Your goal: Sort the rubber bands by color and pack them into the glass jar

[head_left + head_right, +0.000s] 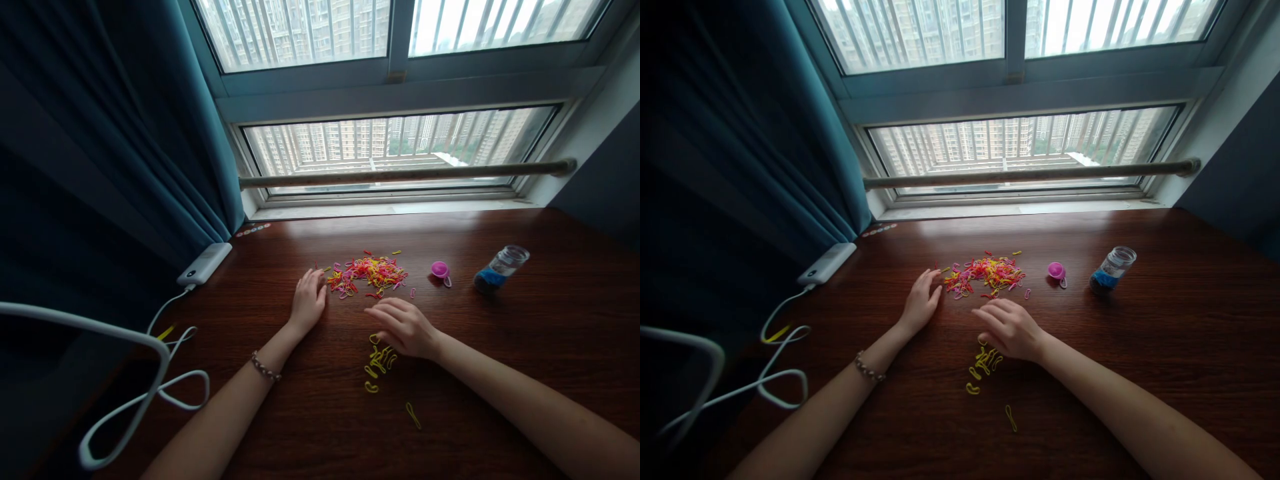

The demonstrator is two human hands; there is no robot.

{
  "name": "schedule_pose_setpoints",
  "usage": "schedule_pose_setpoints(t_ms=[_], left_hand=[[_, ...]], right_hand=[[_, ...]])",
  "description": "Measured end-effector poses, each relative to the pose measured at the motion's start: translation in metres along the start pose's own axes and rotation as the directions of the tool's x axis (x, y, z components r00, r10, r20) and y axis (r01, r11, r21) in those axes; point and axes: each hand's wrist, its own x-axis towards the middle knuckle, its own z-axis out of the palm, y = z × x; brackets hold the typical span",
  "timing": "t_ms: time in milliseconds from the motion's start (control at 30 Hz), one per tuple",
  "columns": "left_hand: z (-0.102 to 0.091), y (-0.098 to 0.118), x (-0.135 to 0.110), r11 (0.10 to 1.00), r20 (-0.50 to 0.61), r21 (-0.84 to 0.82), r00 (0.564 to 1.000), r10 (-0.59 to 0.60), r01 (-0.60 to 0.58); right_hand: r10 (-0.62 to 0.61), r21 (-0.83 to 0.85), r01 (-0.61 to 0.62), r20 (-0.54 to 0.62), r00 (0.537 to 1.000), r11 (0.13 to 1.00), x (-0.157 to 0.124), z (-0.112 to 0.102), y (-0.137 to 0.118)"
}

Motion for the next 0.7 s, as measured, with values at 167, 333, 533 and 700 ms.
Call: schedule_pose_setpoints(t_ms=[167, 333, 533, 700], left_hand=[[0.005, -0.002, -0.002, 1.000, 0.160, 0.006, 0.987, 0.019, -0.020], [0.001, 0.001, -0.002, 1.000, 0.135, -0.024, 0.991, 0.008, -0.005], [0.002, -0.003, -0.001, 0.999, 0.081, -0.033, 0.996, 0.037, -0.034], [0.002, -0.003, -0.001, 0.997, 0.049, -0.057, 0.997, 0.063, -0.060]], right_hand=[[0.335, -0.058, -0.345, -0.137, 0.932, 0.937, -0.002, 0.010, 0.019], [0.376, -0.106, -0.383, -0.086, 0.923, 0.917, -0.007, 0.023, 0.029], [0.408, -0.131, -0.417, -0.091, 0.908, 0.899, -0.006, 0.024, 0.029], [0.440, -0.062, -0.448, -0.107, 0.891, 0.892, -0.005, 0.021, 0.028]])
